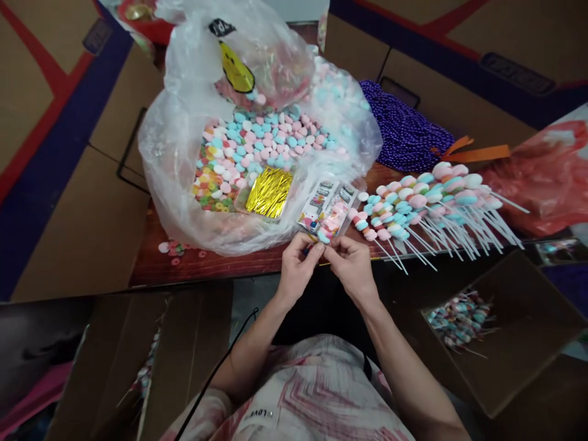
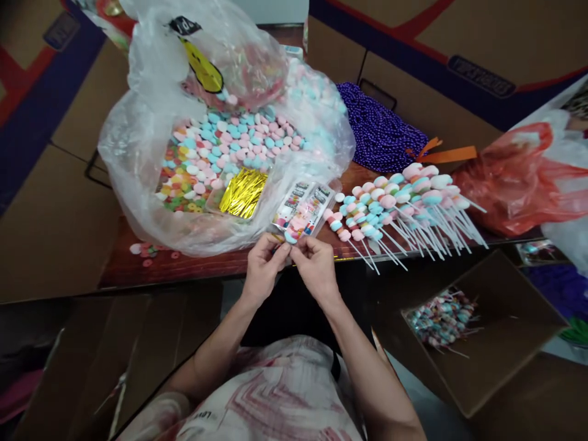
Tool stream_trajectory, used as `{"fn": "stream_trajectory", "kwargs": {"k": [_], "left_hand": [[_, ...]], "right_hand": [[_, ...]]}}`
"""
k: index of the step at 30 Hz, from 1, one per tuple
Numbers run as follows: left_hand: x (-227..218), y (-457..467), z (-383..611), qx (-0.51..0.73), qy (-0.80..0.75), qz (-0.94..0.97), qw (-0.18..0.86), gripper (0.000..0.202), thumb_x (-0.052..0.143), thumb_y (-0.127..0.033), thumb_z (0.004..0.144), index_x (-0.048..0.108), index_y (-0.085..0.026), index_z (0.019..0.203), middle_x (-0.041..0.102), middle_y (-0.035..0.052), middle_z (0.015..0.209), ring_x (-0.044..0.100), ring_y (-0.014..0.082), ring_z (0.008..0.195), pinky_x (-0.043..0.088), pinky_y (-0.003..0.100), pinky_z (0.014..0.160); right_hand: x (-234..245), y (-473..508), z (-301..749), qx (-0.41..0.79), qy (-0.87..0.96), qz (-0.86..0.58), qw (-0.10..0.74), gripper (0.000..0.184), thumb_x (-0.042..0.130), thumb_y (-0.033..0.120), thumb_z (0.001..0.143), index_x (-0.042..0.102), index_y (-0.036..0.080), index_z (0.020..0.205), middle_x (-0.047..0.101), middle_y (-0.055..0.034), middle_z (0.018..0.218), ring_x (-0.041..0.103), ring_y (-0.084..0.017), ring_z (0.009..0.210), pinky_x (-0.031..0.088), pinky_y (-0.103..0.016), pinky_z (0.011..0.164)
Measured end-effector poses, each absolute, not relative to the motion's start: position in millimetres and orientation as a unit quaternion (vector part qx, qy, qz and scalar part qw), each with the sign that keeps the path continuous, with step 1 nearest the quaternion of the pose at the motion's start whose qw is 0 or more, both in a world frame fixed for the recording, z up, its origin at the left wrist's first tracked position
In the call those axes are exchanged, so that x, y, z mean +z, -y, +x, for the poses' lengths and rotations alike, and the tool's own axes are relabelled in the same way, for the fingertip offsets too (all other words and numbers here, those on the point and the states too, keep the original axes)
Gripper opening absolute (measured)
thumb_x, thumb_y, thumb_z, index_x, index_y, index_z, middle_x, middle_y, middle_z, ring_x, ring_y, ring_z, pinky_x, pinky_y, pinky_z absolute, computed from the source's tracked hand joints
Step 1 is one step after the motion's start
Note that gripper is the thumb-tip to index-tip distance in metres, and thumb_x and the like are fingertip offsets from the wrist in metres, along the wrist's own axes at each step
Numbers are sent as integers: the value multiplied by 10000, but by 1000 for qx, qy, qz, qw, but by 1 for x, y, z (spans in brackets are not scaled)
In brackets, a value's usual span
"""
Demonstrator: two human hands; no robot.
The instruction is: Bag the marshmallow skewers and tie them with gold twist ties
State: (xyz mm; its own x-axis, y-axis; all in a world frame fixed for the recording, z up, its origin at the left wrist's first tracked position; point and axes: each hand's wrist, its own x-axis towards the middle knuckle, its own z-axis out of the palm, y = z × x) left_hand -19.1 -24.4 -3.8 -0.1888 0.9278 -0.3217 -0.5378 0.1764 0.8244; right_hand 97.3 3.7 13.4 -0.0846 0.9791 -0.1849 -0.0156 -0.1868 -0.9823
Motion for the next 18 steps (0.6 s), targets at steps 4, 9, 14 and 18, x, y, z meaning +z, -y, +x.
{"fn": "stream_trajectory", "kwargs": {"k": [4,9,14,18], "left_hand": [[-1,19,-13,614,-426,225,625,339,833,-409,718,605,-160,756,502,-62,585,300,17,444,208,167,440],[5,16,-14,549,-393,153,722,371,871,-351,672,579,-138,754,503,-58,568,246,-12,415,156,126,404],[6,16,-20,402,-311,96,856,306,839,-264,723,571,-141,807,368,-102,526,182,-3,397,102,106,368],[1,19,-9,374,-318,141,859,371,850,-353,725,546,-160,811,400,-95,512,195,5,396,121,112,371]], "right_hand": [[11,5,105,561,520,-489,419,194,673,352,819,601,183,755,516,48,622,409,-76,520,325,-218,471],[-2,13,116,554,527,-472,438,235,611,403,904,556,207,789,532,19,752,464,-98,598,405,-234,536],[-9,12,137,585,527,-427,445,254,704,428,845,589,205,809,521,11,796,469,-96,600,389,-231,503],[-12,14,147,597,532,-422,427,238,710,416,843,601,207,880,505,44,695,442,-89,531,372,-228,478]]}}
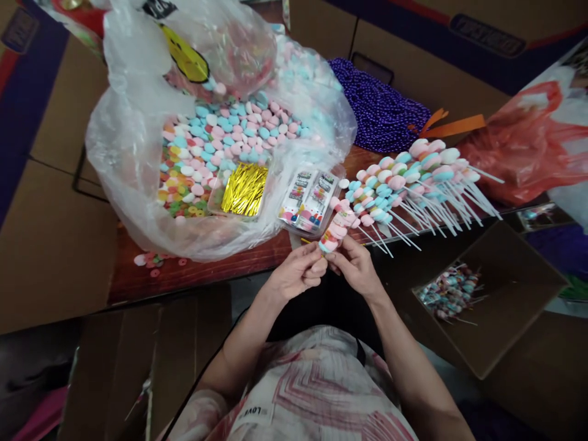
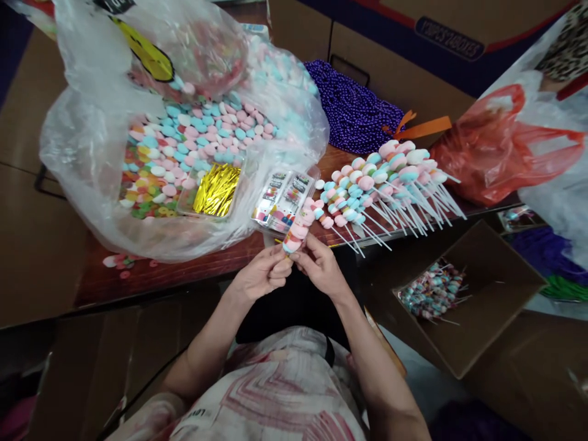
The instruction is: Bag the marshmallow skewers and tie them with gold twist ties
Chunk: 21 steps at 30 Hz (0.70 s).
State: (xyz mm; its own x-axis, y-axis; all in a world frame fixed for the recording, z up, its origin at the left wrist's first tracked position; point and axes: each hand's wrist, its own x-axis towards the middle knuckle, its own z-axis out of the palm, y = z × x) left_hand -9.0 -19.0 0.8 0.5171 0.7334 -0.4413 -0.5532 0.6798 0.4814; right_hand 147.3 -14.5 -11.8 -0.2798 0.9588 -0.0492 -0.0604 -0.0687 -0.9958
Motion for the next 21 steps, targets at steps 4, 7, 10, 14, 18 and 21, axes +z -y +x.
{"fn": "stream_trajectory", "kwargs": {"k": [4,7,10,14,18,21], "left_hand": [[-8,29,13,496,-419,237,723,398,768,-515,785,571,-170,810,496,-59,544,266,18,412,170,145,396],[-12,38,22,529,-467,282,650,385,746,-521,803,640,-152,773,511,-39,593,335,27,467,225,171,431],[-10,40,19,512,-470,261,670,372,838,-460,715,719,-144,870,503,-46,597,340,24,485,233,170,447],[-3,30,15,456,-426,141,769,392,938,-342,562,674,-124,753,407,-88,525,295,2,445,214,145,426],[0,22,20,443,-399,66,800,390,950,-246,530,625,-122,707,417,-95,543,308,-15,426,198,116,400],[2,24,30,447,-391,54,803,420,962,-264,503,625,-120,708,452,-89,559,341,-16,429,219,108,393]], "right_hand": [[-13,23,144,520,538,-503,433,214,622,395,904,528,221,824,497,45,693,436,-91,547,362,-219,481],[-8,27,145,475,565,-532,415,221,600,345,905,484,222,763,510,39,681,450,-98,577,362,-221,506],[-1,28,150,473,572,-540,397,200,640,329,867,516,214,762,535,34,689,463,-99,595,376,-225,535],[3,34,158,571,498,-521,393,264,603,404,908,509,216,749,474,70,564,362,-71,444,304,-218,431],[-1,45,163,419,576,-545,443,155,565,329,948,628,215,864,648,-5,736,539,-107,543,447,-252,511],[-6,51,170,230,681,-529,451,152,593,228,919,721,240,1000,729,-82,979,688,-198,867,567,-352,772]]}}
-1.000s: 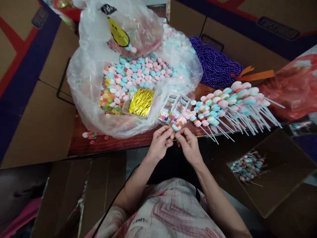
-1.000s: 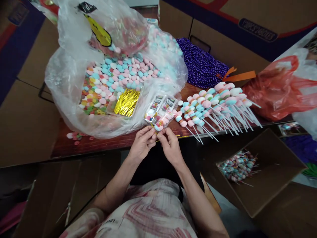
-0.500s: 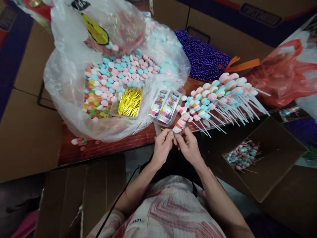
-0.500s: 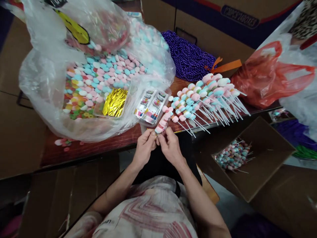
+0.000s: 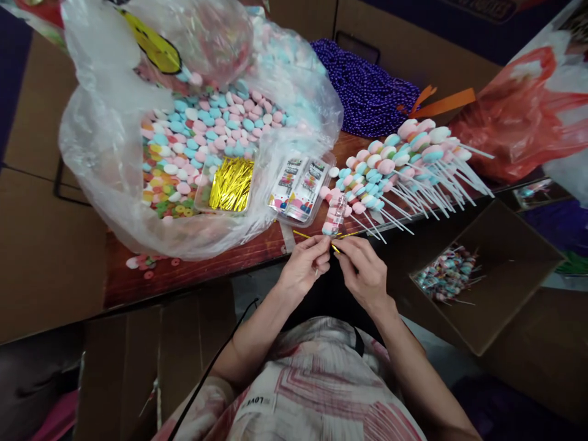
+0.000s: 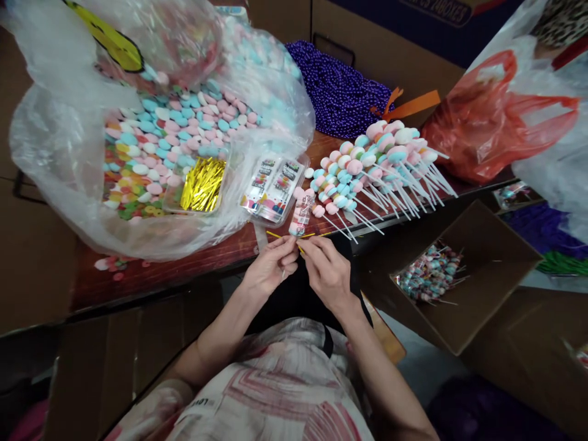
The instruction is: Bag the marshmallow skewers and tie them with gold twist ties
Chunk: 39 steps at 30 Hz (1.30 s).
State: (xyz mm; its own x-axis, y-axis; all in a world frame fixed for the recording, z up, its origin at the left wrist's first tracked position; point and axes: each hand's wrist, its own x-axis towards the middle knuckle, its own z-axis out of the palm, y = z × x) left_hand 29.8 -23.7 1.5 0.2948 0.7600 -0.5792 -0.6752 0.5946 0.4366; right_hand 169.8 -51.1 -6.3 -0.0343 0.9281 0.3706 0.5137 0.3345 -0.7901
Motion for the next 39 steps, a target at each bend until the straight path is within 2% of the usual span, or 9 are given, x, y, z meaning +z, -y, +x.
{"fn": "stream_trajectory", "kwargs": {"k": [9,13,18,23,26,30,34,36,39], "left_hand": [[6,41,57,415,-372,125,821,377,901,-399,633,652,-150,770,526,-51,635,461,36,541,343,142,485],[-1,43,63,390,-349,185,832,461,830,-584,668,722,-184,870,633,9,830,585,121,780,489,251,744],[-2,47,62,425,-380,437,695,598,476,-715,892,740,-203,733,625,87,1067,504,239,1165,386,364,1056],[-8,52,68,323,-433,442,716,598,522,-701,873,656,-185,601,550,46,823,532,181,860,440,348,865],[-13,55,72,316,-383,423,758,407,657,-545,854,733,-171,714,618,44,859,576,176,892,445,321,859],[-20,62,79,353,-378,458,723,264,629,-375,903,782,-170,836,703,59,913,634,187,918,474,318,864],[-31,67,89,354,-386,525,671,165,717,-315,848,775,-176,782,730,51,867,673,176,852,508,299,811],[-32,64,92,334,-357,581,651,153,732,-311,844,772,-181,774,742,48,864,679,166,825,517,293,797],[-25,49,89,336,-321,648,603,164,718,-341,864,775,-189,838,752,57,923,688,163,848,534,287,795]], "right_hand": [[-15,61,181,47,703,-530,471,150,591,114,895,681,234,888,705,-57,829,656,-188,774,526,-339,736],[-12,71,180,154,611,-606,485,117,556,195,930,613,209,828,641,-14,751,601,-156,691,492,-294,666],[-2,86,193,281,477,-676,487,134,610,301,906,646,193,835,650,11,734,586,-136,654,467,-255,619],[5,98,195,283,441,-696,490,175,647,341,882,684,192,798,652,4,721,577,-133,645,465,-255,621],[6,109,195,303,410,-711,484,212,658,387,880,726,191,837,688,-17,776,603,-146,684,474,-260,625],[5,129,201,353,347,-742,453,292,655,449,882,747,188,976,698,-31,788,590,-148,666,460,-265,590],[-1,150,202,403,346,-742,408,260,723,421,826,688,175,748,561,13,614,435,-98,551,359,-237,511],[-7,157,201,416,312,-731,441,300,728,415,824,639,173,670,526,15,613,423,-90,567,345,-226,514],[-14,158,210,422,190,-695,550,246,781,397,771,667,179,752,535,24,648,427,-76,572,361,-206,519]]}}
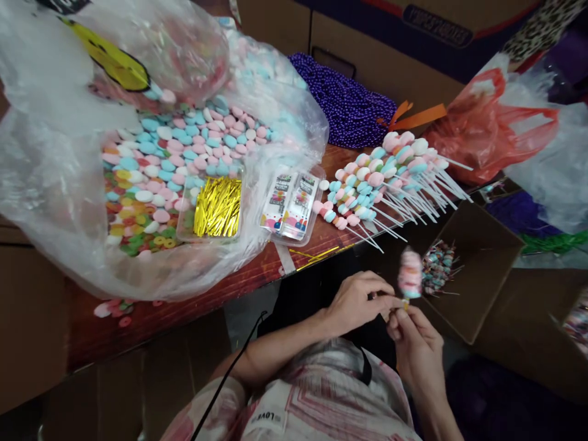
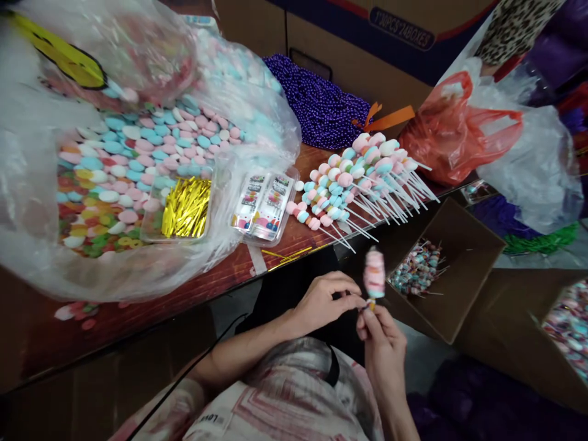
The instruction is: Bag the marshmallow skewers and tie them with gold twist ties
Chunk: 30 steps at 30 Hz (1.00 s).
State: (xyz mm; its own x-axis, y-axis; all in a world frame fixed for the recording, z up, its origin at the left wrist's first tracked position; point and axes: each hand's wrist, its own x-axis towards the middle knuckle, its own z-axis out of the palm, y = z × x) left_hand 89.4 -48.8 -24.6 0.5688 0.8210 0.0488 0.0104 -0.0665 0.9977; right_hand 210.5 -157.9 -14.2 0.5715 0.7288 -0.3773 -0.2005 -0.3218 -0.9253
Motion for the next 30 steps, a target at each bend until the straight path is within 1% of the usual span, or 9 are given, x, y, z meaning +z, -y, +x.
{"fn": "stream_trajectory", "kwargs": {"k": [5,8,12,15,17,19,24,27,30], "left_hand": [[-3,3,60,476,-379,680,409,155,629,-279,934,754,-192,907,733,77,958,688,175,930,551,323,873],[0,-21,33,501,-436,688,293,164,586,-233,954,745,-194,945,724,77,988,688,169,941,550,320,881],[-6,-41,5,482,-502,692,191,187,557,-211,960,740,-184,987,713,80,985,675,183,937,542,328,861],[-3,-60,3,429,-526,719,149,213,534,-196,961,735,-181,1030,703,89,991,650,208,941,522,360,868],[5,-80,11,374,-535,749,113,235,519,-190,963,733,-195,1060,696,96,1013,611,233,960,495,393,887],[13,-102,24,309,-532,784,78,272,489,-164,964,728,-206,1087,685,112,1080,560,263,1011,462,419,908],[20,-147,50,112,-471,873,63,352,395,-86,947,722,-193,1025,617,150,1269,452,351,1183,387,499,913],[15,-157,56,50,-474,877,61,347,391,-48,913,723,-147,941,609,187,1231,436,378,1199,357,521,911],[13,-160,58,52,-476,876,54,363,366,-26,903,712,-124,956,623,205,1171,446,386,1197,345,519,900]], "right_hand": [[-35,137,279,408,29,-624,666,333,845,392,665,691,191,882,550,58,661,370,-42,502,365,-180,470],[-56,122,311,431,-5,-661,615,419,801,529,655,683,170,835,680,-27,778,426,-70,512,383,-220,442],[-66,104,287,344,146,-737,562,360,791,444,691,700,176,914,685,-23,740,474,-102,521,370,-243,469],[-49,84,244,192,400,-747,495,207,643,368,884,723,193,962,704,-46,807,612,-160,702,492,-317,668],[-33,66,222,101,542,-697,459,151,610,297,921,728,204,941,718,-67,891,655,-191,828,514,-353,795],[-20,45,210,20,619,-663,420,163,569,244,951,725,211,980,719,-84,964,652,-203,883,507,-354,836],[-11,4,204,-113,656,-687,291,290,492,185,972,666,181,1203,700,-137,1159,600,-250,926,441,-366,789],[-18,-7,208,-140,641,-713,246,285,481,169,964,671,158,1177,705,-148,1031,556,-261,881,384,-360,694],[-24,-12,212,-156,643,-713,232,215,505,201,969,710,178,1028,684,-109,857,507,-235,784,320,-354,640]]}}
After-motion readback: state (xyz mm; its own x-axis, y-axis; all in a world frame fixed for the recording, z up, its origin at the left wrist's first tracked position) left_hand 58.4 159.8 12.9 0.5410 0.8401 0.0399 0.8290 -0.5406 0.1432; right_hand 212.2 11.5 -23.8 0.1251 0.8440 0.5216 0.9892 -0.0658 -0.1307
